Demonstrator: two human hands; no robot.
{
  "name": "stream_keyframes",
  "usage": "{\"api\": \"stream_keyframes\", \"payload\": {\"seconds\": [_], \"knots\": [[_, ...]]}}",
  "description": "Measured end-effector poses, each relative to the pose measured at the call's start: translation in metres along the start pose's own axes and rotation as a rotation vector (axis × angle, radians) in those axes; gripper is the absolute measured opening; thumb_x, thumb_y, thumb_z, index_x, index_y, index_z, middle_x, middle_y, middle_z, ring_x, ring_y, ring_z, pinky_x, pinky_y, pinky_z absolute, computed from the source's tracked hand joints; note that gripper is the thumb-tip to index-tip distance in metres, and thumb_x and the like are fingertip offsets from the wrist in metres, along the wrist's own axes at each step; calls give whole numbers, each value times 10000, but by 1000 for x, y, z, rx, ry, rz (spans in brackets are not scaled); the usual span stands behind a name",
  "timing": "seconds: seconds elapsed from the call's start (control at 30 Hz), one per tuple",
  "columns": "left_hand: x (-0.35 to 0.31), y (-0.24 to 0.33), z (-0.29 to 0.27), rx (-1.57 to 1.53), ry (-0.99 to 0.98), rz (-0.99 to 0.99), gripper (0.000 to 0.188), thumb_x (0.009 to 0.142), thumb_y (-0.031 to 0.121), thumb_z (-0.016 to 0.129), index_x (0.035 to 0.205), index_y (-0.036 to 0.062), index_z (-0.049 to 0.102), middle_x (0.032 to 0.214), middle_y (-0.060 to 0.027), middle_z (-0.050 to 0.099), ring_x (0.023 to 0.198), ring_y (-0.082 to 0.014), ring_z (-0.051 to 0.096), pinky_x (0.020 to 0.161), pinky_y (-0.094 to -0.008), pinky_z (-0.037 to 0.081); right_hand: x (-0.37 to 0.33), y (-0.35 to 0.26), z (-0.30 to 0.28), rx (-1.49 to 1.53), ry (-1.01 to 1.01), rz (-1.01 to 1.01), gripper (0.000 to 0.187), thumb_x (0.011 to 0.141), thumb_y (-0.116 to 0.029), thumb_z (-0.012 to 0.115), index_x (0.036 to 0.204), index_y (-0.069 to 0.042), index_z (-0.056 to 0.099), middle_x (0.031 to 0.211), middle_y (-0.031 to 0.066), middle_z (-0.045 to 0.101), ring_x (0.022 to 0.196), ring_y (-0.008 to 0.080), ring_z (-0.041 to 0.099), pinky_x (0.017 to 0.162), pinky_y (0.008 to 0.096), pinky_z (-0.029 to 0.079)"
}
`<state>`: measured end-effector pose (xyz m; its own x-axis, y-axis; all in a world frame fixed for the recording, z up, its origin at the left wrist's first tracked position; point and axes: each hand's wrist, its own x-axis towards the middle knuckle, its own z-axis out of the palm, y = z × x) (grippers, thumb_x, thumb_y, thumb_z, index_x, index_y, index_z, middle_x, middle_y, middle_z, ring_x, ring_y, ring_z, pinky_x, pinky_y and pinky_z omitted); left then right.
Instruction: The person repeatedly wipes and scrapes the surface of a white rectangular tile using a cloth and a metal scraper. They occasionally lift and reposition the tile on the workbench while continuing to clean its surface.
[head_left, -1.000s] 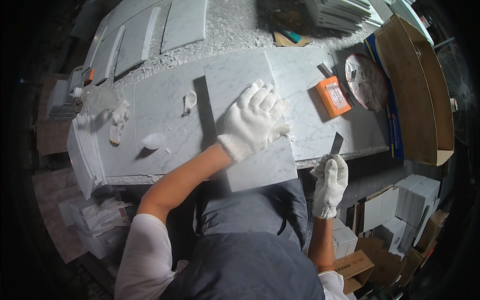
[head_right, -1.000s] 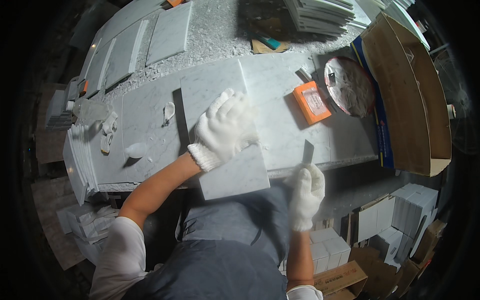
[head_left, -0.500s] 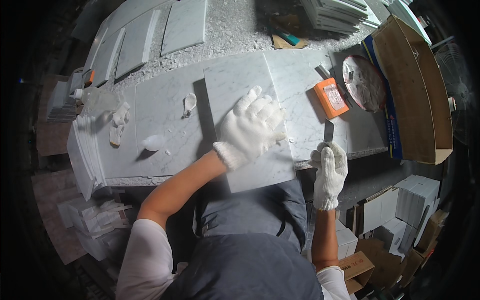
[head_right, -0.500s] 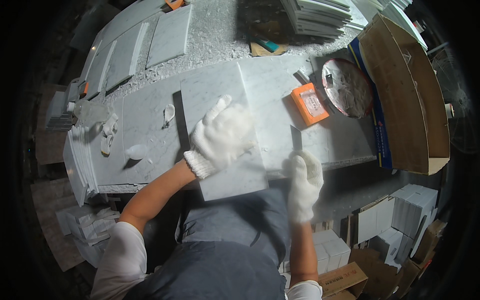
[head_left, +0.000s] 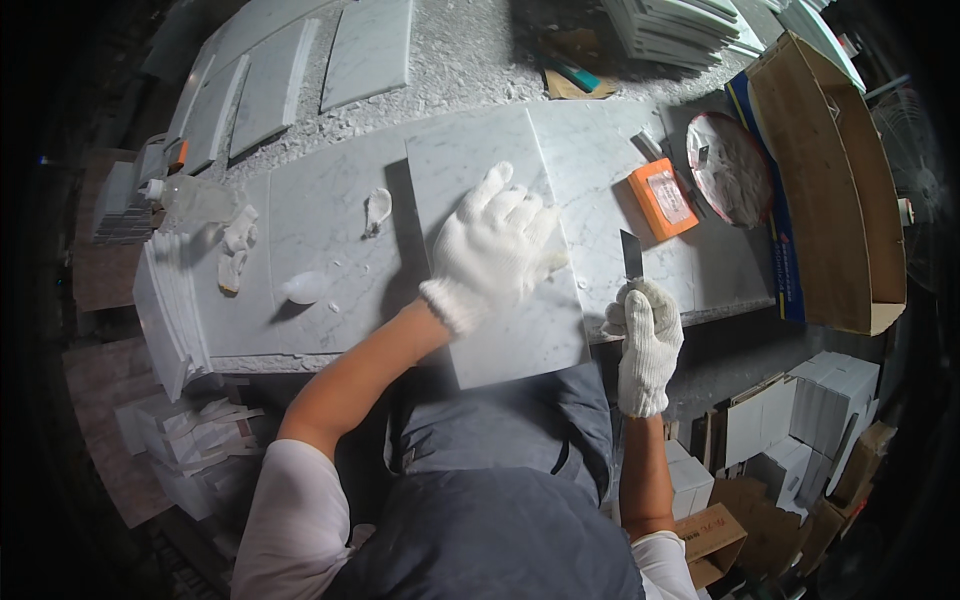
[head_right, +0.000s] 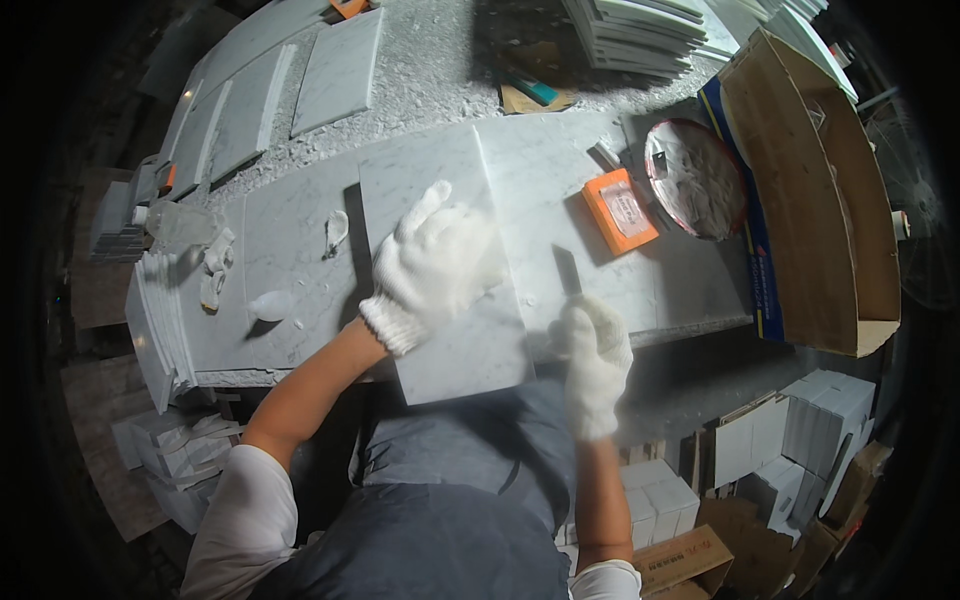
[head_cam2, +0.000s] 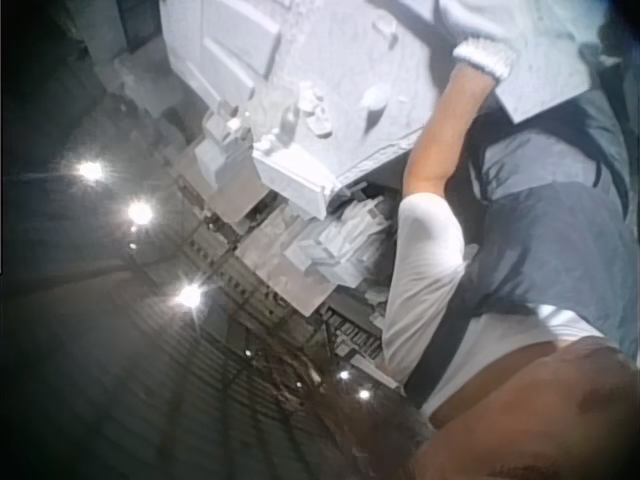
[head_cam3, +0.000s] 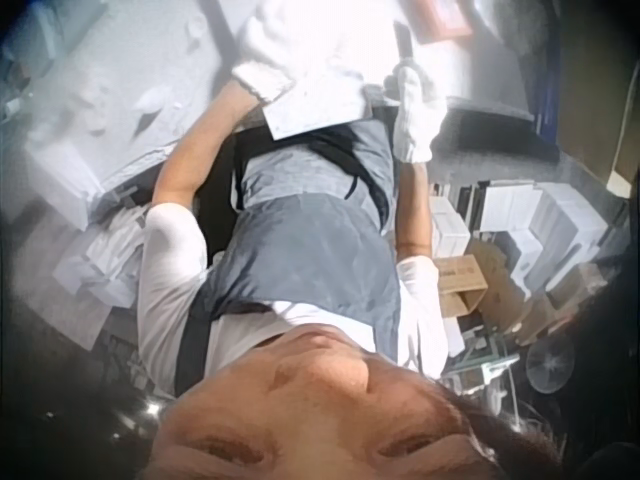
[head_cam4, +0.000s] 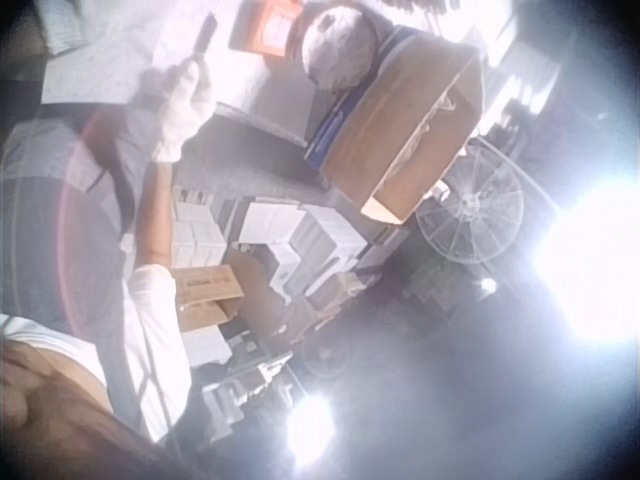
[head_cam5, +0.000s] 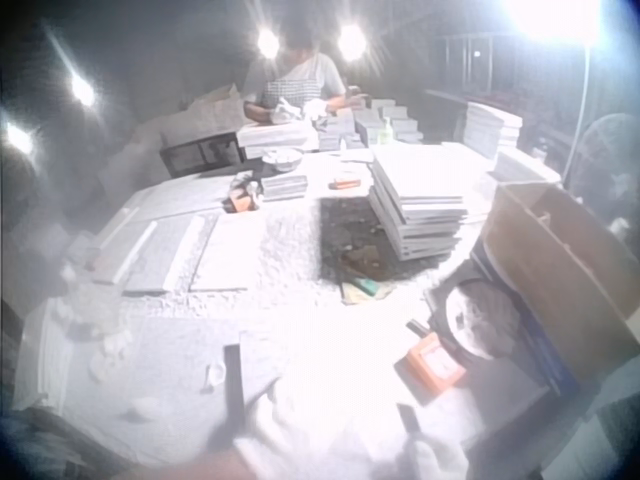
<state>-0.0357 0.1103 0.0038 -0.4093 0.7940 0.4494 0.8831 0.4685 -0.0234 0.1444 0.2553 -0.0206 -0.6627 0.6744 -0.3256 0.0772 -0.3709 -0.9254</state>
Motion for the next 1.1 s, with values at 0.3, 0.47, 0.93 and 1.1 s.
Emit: {"api": "stream_keyframes", "payload": {"seconds": [0.3, 0.47, 0.93, 1.1], "knots": [[-77, -32, -27, -147, 155, -360, 281, 860, 150, 752, 1120, 45, 728, 1107, -136, 695, 1197, -388, 602, 1047, -463, 454, -9, 10, 1, -63, -9, -21, 194, 1018, -145, 632, 1140, 5, 639, 946, 53, 661, 750, 95, 623, 655, 241, 532], [-96, -70, -26, 170, -24, -776, 407, 905, 309, 699, 1256, 105, 668, 1171, -111, 687, 1226, -345, 566, 1022, -484, 451, -16, 9, 11, -124, -19, -87, 185, 1021, -129, 625, 1135, 17, 629, 927, 63, 655, 708, 93, 614, 644, 243, 535], [-44, -19, -5, -38, 276, -379, 221, 927, 262, 681, 1104, 130, 666, 1180, -77, 640, 1202, -292, 565, 941, -429, 516, -21, 3, 5, -90, 20, -112, 186, 1021, -116, 619, 1144, 23, 629, 964, 72, 668, 742, 106, 643, 657, 249, 559], [10, -9, 24, 125, 70, -69, 120, 939, 255, 626, 1018, 176, 670, 953, -21, 660, 1029, -242, 624, 664, -395, 574, -20, 3, -6, -61, 25, -163, 199, 1023, -128, 620, 1149, 25, 626, 961, 73, 671, 738, 112, 644, 648, 252, 560]]}}
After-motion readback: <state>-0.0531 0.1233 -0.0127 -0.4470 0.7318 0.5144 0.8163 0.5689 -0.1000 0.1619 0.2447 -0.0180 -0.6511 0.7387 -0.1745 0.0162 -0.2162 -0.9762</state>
